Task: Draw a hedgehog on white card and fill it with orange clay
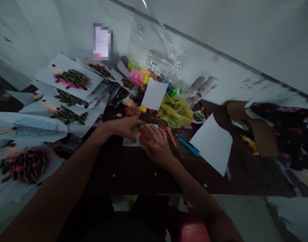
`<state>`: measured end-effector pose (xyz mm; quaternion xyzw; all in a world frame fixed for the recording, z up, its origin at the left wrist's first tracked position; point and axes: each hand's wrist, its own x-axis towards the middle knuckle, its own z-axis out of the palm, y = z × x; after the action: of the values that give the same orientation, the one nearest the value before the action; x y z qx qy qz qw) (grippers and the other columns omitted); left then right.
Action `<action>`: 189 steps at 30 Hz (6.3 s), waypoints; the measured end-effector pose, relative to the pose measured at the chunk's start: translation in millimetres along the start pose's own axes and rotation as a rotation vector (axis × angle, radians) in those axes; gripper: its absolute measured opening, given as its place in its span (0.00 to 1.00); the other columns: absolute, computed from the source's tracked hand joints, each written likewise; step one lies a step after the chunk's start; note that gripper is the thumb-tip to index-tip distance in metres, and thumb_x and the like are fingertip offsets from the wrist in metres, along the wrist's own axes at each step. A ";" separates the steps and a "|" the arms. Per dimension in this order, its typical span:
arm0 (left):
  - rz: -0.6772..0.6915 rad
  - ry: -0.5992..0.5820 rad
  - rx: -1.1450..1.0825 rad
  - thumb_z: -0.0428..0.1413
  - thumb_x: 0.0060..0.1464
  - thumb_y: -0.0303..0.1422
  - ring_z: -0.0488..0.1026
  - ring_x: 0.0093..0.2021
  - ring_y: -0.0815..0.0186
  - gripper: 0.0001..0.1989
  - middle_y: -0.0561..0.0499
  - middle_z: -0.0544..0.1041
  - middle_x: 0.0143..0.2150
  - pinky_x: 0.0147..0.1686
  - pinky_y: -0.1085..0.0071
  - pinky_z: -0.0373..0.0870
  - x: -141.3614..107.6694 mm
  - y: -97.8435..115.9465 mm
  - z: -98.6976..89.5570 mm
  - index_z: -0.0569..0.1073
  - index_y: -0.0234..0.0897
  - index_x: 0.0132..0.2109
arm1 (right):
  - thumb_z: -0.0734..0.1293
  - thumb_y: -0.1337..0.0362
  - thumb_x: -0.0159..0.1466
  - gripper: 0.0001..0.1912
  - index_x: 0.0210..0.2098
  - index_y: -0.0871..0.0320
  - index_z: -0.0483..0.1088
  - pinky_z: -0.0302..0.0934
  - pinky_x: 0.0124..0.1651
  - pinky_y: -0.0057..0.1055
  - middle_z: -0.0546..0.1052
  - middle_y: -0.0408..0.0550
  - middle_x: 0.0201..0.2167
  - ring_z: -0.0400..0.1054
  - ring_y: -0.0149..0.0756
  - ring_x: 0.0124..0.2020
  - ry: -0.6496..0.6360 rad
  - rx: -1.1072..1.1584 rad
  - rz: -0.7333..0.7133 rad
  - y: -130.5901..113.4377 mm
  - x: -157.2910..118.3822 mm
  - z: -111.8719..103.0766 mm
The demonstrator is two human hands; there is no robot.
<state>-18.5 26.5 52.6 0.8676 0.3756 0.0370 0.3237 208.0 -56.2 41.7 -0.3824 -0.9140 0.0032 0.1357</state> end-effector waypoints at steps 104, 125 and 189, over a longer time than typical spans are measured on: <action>-0.148 0.170 -0.252 0.54 0.44 0.28 0.77 0.44 0.58 0.22 0.45 0.81 0.44 0.42 0.68 0.70 -1.9 -7.1 -4.9 0.79 0.33 0.48 | 0.65 0.56 0.71 0.17 0.57 0.43 0.75 0.43 0.70 0.55 0.58 0.50 0.73 0.46 0.53 0.74 -0.116 0.009 0.121 21.6 28.9 -6.3; -0.157 0.148 -0.264 0.54 0.46 0.31 0.77 0.44 0.59 0.23 0.44 0.80 0.45 0.41 0.69 0.70 -2.9 -7.4 -5.0 0.77 0.33 0.51 | 0.66 0.57 0.70 0.16 0.56 0.45 0.75 0.44 0.70 0.54 0.59 0.51 0.72 0.46 0.52 0.74 -0.072 -0.015 0.182 20.2 23.1 -3.1; -0.175 0.136 -0.252 0.53 0.45 0.33 0.77 0.45 0.57 0.24 0.44 0.80 0.45 0.43 0.68 0.72 -3.7 -5.5 -6.7 0.76 0.32 0.51 | 0.65 0.55 0.71 0.19 0.60 0.38 0.71 0.42 0.70 0.57 0.56 0.48 0.73 0.43 0.53 0.74 -0.113 -0.092 0.116 24.1 12.9 -11.8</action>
<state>-26.7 30.4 55.3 0.7796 0.4631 0.1144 0.4059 219.2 -31.3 53.6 -0.4397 -0.8956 -0.0092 0.0661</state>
